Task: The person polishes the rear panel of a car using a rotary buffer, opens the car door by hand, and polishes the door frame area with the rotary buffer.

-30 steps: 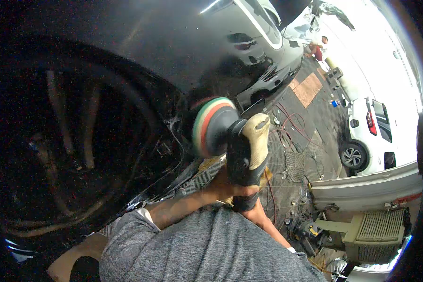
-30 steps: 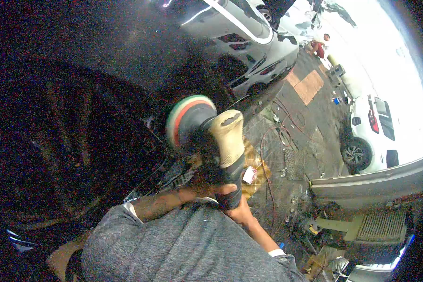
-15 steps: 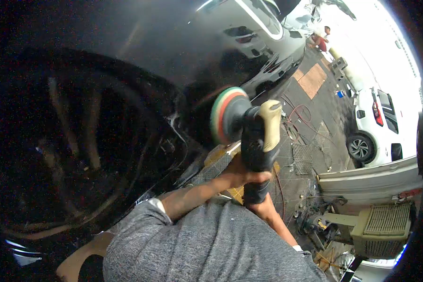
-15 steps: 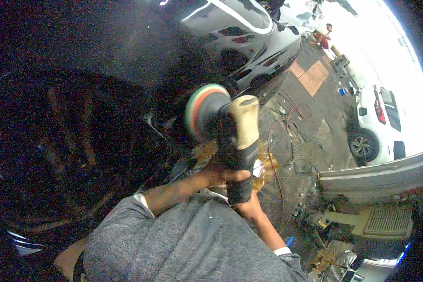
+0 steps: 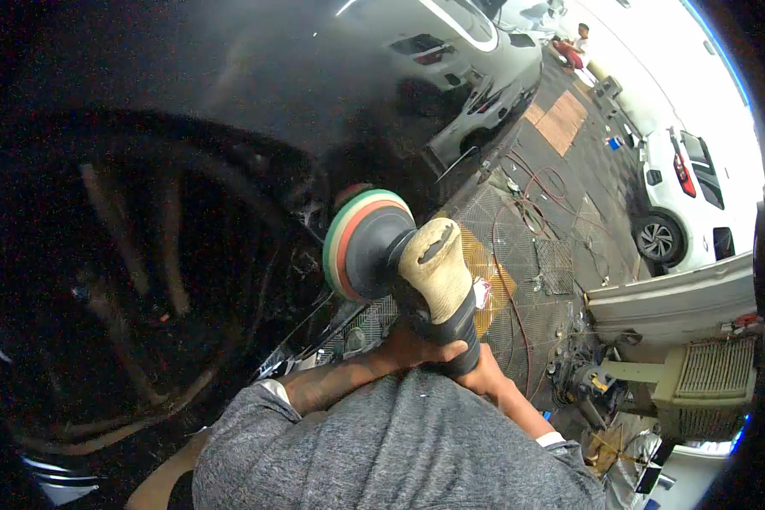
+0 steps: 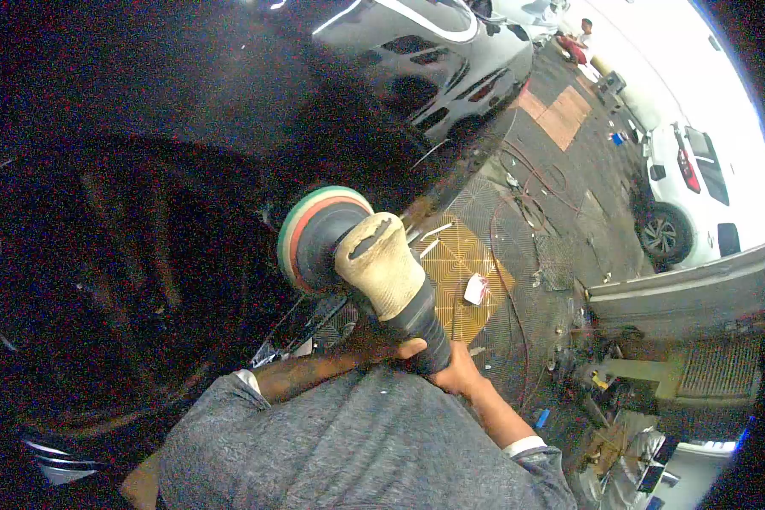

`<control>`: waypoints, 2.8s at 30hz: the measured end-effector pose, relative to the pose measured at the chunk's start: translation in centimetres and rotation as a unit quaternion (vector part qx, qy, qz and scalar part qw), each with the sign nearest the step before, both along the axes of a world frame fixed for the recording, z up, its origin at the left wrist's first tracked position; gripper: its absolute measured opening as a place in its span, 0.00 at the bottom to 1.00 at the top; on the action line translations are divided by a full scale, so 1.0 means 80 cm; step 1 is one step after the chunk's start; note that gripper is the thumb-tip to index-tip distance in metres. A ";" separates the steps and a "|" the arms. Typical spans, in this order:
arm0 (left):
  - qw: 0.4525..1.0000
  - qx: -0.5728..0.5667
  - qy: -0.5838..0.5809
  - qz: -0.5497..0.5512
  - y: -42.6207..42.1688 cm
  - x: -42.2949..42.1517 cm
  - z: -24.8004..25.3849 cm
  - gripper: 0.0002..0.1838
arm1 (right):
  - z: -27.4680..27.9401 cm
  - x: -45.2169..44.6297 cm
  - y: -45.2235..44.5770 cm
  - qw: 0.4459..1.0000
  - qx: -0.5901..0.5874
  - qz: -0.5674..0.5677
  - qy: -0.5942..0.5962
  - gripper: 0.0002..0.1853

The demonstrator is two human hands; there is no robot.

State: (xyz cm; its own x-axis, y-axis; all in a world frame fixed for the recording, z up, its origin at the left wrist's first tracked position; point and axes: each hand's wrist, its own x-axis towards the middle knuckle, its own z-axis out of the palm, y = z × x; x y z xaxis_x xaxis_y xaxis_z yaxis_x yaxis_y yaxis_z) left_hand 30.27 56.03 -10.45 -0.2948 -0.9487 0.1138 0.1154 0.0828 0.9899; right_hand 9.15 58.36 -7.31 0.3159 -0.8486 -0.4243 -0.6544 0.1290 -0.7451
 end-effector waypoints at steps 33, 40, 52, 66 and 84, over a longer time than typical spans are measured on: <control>0.996 -0.030 -0.073 -0.045 0.016 0.017 -0.044 0.36 | -0.064 0.001 0.007 0.997 -0.009 0.038 -0.070 0.17; 0.997 0.002 -0.051 -0.051 0.010 0.011 -0.030 0.37 | -0.080 -0.003 0.007 0.995 0.004 0.029 -0.095 0.22; 0.987 0.062 -0.103 -0.105 0.013 0.001 -0.070 0.41 | -0.125 -0.006 0.032 0.988 0.030 -0.015 -0.153 0.24; 0.990 0.050 -0.116 -0.065 0.015 0.001 -0.051 0.36 | -0.141 -0.003 0.041 0.990 0.004 -0.019 -0.140 0.25; 0.999 0.035 -0.009 -0.036 -0.073 -0.033 0.016 0.29 | -0.019 -0.054 -0.046 0.997 0.014 0.007 -0.070 0.25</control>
State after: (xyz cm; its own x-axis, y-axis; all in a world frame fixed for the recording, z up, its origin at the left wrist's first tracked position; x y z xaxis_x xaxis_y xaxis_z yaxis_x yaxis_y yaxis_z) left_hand 27.64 50.18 -9.14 -0.3638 -0.9305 0.0419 0.1014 0.0051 0.9948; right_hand 4.79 54.68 -8.86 0.3866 -0.8314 -0.3992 -0.5457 0.1428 -0.8257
